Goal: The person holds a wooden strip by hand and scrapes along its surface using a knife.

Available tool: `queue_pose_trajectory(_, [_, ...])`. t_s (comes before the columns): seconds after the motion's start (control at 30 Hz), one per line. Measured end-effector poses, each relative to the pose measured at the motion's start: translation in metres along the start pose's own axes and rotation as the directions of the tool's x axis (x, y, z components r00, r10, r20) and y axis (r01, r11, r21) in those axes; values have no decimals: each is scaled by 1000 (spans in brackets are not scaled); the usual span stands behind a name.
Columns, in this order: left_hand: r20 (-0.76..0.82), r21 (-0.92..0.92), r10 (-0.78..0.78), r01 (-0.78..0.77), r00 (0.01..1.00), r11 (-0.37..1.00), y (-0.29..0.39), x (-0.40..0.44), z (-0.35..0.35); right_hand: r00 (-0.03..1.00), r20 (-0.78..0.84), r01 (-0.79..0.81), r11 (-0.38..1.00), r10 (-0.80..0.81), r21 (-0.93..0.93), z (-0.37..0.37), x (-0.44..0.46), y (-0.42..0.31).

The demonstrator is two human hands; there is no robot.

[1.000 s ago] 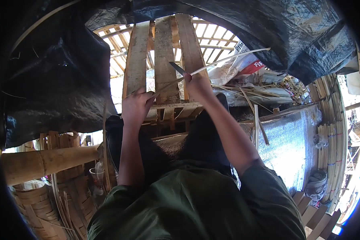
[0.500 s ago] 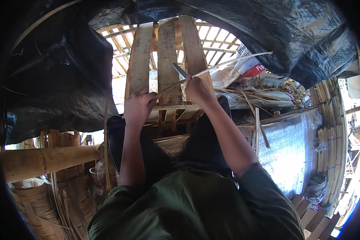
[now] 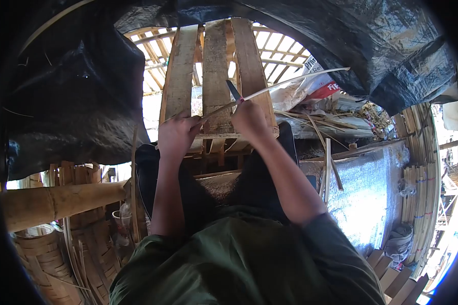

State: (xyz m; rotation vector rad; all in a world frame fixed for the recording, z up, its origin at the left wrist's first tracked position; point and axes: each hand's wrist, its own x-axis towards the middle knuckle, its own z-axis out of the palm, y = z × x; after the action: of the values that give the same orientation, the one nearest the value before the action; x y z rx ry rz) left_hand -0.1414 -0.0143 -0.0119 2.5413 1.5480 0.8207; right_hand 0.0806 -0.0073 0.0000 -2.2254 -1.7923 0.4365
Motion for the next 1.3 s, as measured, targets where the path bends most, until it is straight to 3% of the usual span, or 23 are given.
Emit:
queue_pose_trajectory(0.2, [13,-19,-6,7,1000,1000,1,-1,1,997,-19,-74,997,74,-7,-12,19,32])
queue_pose_trajectory(0.27, [35,-5,0,0,999,1000,1,-2,1,999,-21,31,999,-30,11,3,3,10])
queue_pose_trajectory(0.3, [39,0,8,-8,999,1000,2,-2,0,986,140,-101,990,86,99,-17,1,9])
queue_pose_trajectory(0.33, [32,10,10,-10,999,1000,1,-1,-1,991,111,78,993,-68,-89,-29,6,11])
queue_pose_trajectory(0.4, [26,-3,5,-5,1000,1000,1,-2,-1,973,136,-201,976,189,81,-36,7,6])
queue_pose_trajectory(0.5, [18,-18,1,-1,1000,1000,0,0,-3,989,113,-101,995,99,8,-21,-12,-17])
queue_pose_trajectory(0.67, [4,-3,-6,6,1000,1000,-2,0,1,977,82,-204,974,196,96,-27,3,12])
queue_pose_trajectory(0.73, [23,-19,1,0,1000,1000,-4,-1,2,996,10,-92,996,92,-10,-3,-12,-2])
queue_pose_trajectory(0.77, [29,-24,6,-5,1000,1000,-3,-2,2,923,271,-321,934,272,155,-32,-14,-18])
queue_pose_trajectory(0.8, [19,-21,6,-5,1000,1000,-2,-2,3,923,270,-322,934,274,152,-32,-7,-8])
queue_pose_trajectory(0.87, [4,-13,2,-2,1000,1000,-1,-1,2,992,-11,-122,990,123,72,-25,7,21])
queue_pose_trajectory(0.9, [24,-10,-8,8,1000,1000,-1,-1,0,981,192,25,995,-6,-97,-10,11,27])
queue_pose_trajectory(0.93, [42,-5,-14,14,999,1000,-1,1,-2,964,186,-204,978,192,45,-14,-6,-12])
queue_pose_trajectory(1.07, [19,-27,-22,23,1000,999,0,1,-5,962,182,-224,971,205,89,-47,-7,-2])
queue_pose_trajectory(1.13, [23,-37,-22,23,999,999,2,1,-6,961,92,-271,957,262,105,-18,1,15])
queue_pose_trajectory(1.2, [18,-28,-13,14,1000,1000,-1,2,-6,998,-70,-6,1000,7,11,8,-10,6])
queue_pose_trajectory(1.23, [17,-25,-10,11,1000,1000,0,0,-5,980,145,-152,982,136,109,-8,-2,9])
queue_pose_trajectory(1.27, [16,-28,-13,14,1000,1000,0,0,-4,947,262,-248,943,188,221,-29,-2,8])
queue_pose_trajectory(1.3, [21,-18,-15,15,1000,1000,0,1,-4,978,109,-194,970,179,147,-27,5,22])
